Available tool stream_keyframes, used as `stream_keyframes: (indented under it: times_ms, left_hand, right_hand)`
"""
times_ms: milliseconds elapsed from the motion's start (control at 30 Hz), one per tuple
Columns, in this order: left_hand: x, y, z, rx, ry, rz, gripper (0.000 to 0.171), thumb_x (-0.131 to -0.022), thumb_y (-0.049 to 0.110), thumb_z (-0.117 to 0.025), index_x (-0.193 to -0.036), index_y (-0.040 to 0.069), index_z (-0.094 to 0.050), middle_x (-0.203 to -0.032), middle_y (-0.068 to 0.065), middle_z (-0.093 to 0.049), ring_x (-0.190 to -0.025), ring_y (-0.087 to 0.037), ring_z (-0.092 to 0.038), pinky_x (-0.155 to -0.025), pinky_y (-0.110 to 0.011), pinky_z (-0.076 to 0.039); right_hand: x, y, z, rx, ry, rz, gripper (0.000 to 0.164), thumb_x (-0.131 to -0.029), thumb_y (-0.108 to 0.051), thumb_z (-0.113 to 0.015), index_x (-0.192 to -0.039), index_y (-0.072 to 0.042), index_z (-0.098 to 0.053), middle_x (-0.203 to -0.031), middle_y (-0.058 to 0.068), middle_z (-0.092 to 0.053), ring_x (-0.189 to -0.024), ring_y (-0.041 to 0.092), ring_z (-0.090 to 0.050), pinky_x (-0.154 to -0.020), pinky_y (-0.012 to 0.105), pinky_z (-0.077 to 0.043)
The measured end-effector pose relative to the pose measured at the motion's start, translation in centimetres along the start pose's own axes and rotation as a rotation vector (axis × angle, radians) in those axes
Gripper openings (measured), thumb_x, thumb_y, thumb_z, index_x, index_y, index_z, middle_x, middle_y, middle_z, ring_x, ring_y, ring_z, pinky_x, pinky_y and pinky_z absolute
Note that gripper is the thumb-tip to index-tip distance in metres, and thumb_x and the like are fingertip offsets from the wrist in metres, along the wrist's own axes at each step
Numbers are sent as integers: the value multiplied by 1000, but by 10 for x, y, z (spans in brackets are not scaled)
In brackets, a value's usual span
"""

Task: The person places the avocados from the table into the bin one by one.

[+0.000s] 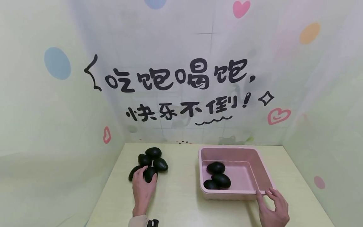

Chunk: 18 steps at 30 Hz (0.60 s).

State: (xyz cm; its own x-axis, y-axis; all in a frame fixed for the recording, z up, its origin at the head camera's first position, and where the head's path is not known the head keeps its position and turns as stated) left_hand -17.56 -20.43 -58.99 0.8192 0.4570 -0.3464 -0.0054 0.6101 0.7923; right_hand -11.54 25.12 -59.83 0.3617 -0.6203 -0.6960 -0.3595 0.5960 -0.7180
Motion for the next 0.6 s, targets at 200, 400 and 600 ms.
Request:
stream_keyframes:
  times_ms: [200,400,600]
  left_hand:
    - [-2,-3,-3,-13,-36,33,49,-91,18,-81,-136,4,-67,-139,-26,-56,-131,-48,-53,-107,-66,-44]
    - [-6,-7,-6,-23,-51,45,51,-91,20,-81,-138,4,-66,-142,-26,-55,-133,-47,-52,-108,-65,-44]
    - [-7,-9,-8,-29,-56,52,52,-91,20,-80,-138,4,-65,-143,-26,-54,-132,-48,-51,-105,-67,-45]
  right_hand:
    - [0,0,0,-11,-1,2,29,-60,16,-89,-86,14,-76,-106,26,-79,-116,-5,-64,-105,14,-46]
    - [-2,-8,-1,-6,7,13,27,-60,17,-88,-85,15,-76,-104,29,-78,-116,-7,-64,-104,14,-45]
    - [0,4,-1,-2,9,15,28,-60,16,-89,-84,14,-76,-104,29,-78,-117,-6,-64,-105,14,-46]
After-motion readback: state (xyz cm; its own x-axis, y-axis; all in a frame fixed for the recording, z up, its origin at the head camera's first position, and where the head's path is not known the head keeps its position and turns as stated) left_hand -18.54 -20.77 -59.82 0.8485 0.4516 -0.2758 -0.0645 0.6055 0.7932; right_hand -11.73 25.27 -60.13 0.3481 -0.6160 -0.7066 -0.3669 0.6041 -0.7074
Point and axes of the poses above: each hand's wrist, its own x-axis away from the middle knuckle, its own z-axis out of the back of the hand, y = z × x, the point moved 1 cm from there along -x, towards the middle knuckle
